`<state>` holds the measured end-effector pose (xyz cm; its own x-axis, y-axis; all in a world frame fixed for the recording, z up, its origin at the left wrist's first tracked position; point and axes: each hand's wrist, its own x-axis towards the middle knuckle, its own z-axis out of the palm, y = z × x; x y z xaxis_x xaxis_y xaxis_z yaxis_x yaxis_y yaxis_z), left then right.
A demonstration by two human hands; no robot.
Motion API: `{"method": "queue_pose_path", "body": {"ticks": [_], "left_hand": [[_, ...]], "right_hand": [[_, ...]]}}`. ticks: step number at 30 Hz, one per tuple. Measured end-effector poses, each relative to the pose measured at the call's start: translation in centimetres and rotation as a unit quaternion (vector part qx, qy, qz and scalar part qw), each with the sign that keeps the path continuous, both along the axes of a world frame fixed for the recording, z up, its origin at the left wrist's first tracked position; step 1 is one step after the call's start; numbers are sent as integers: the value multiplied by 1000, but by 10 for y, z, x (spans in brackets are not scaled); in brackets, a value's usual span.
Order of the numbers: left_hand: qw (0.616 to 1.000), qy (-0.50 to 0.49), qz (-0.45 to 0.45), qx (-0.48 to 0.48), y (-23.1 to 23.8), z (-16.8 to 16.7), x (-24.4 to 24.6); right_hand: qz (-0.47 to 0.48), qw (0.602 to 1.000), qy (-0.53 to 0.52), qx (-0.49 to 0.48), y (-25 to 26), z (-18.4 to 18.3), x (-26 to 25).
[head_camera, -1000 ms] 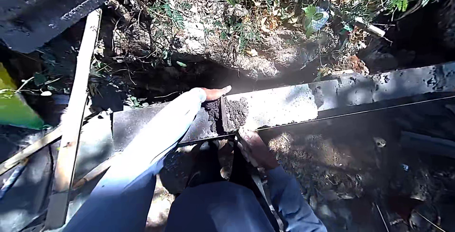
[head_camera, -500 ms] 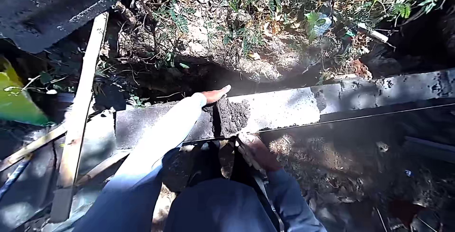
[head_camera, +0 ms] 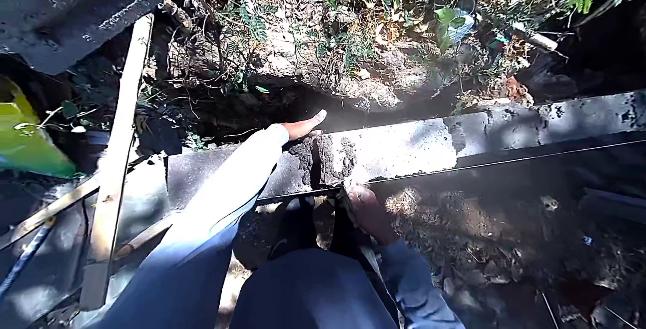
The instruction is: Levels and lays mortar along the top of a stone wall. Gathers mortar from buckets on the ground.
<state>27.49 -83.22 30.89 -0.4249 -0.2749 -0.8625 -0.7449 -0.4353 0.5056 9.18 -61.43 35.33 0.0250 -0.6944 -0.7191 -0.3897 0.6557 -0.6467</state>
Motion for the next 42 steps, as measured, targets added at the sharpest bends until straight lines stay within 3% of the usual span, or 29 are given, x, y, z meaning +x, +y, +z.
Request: {"method": "queue_pose_path", "body": {"ticks": [2,4,12,19,23,26,30,32,34,38,42], "left_hand": [[997,-42,-54,-22,8,3,0],[993,-73,-80,-44,4,16,-7],[999,-28,-33,-11,0,33,-10],[998,-41,-36,13,7,24,-14],[998,15,46,36,1,1,-3],[992,-5,102,75,-2,28,-3],[998,54,19,37,0,1,-1],[1000,17,-20,-2,9,1,-1],[998,-43,-43,-20,12,15,-4],[997,-48,-65,-9,4,46,-9],[993,-67,-85,-45,-2,17,-16]], "right_hand": [[24,998,-6,61,0,-8,2],[28,998,-10,60,-9,-2,0],[35,998,2,46,-5,8,9],[49,997,19,51,2,-3,15],[46,998,-44,6,13,14,27],[48,991,-124,30,7,10,47],[-27,996,-71,54,-1,-9,36],[-21,996,-62,55,9,-9,27],[-10,998,-62,29,12,-1,24],[5,1000,-17,7,14,-6,24],[28,1000,8,-12,5,3,25]]}}
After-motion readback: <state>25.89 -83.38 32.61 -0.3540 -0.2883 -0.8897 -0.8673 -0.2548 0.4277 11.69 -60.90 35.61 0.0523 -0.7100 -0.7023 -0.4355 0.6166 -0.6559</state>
